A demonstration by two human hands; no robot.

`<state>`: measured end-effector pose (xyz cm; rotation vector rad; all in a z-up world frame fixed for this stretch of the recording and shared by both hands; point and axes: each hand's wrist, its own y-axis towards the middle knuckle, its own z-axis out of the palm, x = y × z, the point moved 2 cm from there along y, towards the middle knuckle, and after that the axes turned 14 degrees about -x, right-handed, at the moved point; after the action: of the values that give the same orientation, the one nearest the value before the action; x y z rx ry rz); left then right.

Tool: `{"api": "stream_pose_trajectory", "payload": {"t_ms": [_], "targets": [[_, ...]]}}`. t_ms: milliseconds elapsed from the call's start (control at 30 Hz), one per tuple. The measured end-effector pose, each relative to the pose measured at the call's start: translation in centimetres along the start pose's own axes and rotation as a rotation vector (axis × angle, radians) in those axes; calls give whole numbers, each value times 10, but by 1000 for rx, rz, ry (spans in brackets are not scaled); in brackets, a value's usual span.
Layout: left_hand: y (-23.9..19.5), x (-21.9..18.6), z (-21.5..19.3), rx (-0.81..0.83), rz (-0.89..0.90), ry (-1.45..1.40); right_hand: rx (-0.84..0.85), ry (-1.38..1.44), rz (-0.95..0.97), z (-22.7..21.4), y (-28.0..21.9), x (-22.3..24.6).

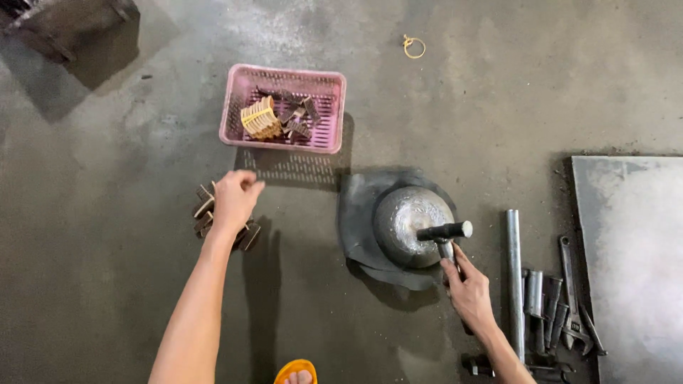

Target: Hammering small metal parts on an anvil to shape or flatten them

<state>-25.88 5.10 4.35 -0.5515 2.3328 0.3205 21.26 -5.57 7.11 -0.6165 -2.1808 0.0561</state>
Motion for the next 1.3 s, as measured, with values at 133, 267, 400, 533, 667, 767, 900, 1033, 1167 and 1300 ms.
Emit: {"api": "stream_pose_trajectory", "payload": {"t_ms": [133,267,400,533,667,767,900,1033,1167,1300], "targets": [[-35,38,11,217,126,314,21,-25,-34,3,8,-15],[-64,65,26,205,286,588,6,31,3,2,2,-4],[-74,73,35,241,289,666,-94,1,-77,9,1,-23],[-86,23,49,181,214,175,-93,1,-97,4,0,-19],[-121,-121,67,179,11,-446,-63,199,74,3,10,-22],[-148,-135,145,216,-33,-676,-97,311,144,-6,11,-19],[-167,-143,168,179,258,-434,-192,319,101,-14,6,-14],[-165,-141,167,198,530,-254,-223,94,-200,-6,9,-38],[-159,-135,172,209,547,-303,-103,52,-399,-6,4,4],[-158,-130,173,193,579,-314,-153,57,-493,-8,-8,31]]}}
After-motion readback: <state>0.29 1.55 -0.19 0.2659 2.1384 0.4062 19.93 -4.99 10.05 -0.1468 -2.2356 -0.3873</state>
